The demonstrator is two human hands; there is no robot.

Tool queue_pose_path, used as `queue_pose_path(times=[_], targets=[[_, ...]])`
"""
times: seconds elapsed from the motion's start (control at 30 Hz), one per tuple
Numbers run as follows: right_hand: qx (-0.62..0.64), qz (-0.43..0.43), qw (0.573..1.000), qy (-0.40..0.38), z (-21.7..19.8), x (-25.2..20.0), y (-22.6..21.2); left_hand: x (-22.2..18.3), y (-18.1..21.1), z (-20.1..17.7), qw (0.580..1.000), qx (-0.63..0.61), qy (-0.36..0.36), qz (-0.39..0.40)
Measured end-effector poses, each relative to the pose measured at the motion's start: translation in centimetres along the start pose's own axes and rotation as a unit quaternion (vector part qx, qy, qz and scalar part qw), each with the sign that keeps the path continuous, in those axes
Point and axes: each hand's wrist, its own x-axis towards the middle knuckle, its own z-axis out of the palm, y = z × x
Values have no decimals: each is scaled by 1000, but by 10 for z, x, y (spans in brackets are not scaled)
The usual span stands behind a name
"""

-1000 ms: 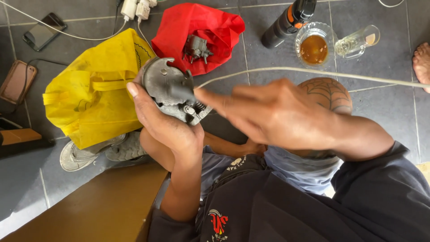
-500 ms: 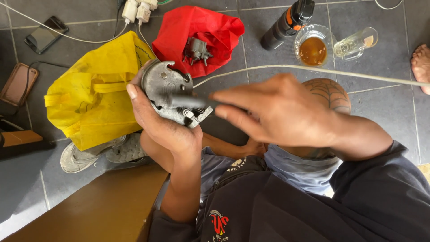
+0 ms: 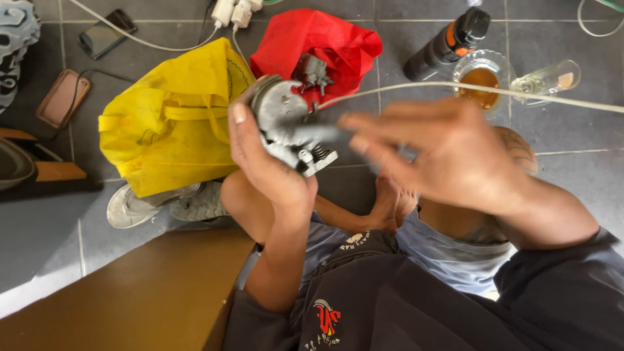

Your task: Cleaning a motorcycle cylinder head cover by scrubbing it with a wire brush and scraping off residue.

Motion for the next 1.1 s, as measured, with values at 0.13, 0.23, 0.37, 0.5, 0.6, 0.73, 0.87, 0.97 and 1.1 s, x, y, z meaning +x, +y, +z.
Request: queue_pose_path(times=[0.13, 0.23, 0.37, 0.5, 0.6, 0.73, 0.87, 0.97, 1.1], targets=[[-72, -23, 996, 38, -3, 0, 6, -3, -3, 0, 999, -16, -36, 3], [9, 1, 999, -44, -3, -1, 1, -3, -5, 0, 1000, 1, -26, -9], [-45, -3, 999, -3, -4, -4, 6, -6, -6, -2, 995, -79, -38, -45], [-46, -4, 999, -28, -3, -6, 8, -5, -3, -1, 998, -25, -35, -34], [-87, 9, 996, 34, -9, -3, 9, -5, -1, 1, 998, -9, -46, -32], [-19, 15, 999, -44, -5, -3, 2, -4, 4, -1, 997, 54, -51, -14], [-64, -9, 998, 17, -6, -1, 3, -4, 3, -2, 998, 44, -52, -7], [-51, -22, 998, 0, -4, -4, 3, -3, 4, -1, 999, 15, -37, -29], [-120, -8, 991, 61, -10, -3, 12, -4, 6, 4, 998, -12, -41, -35]])
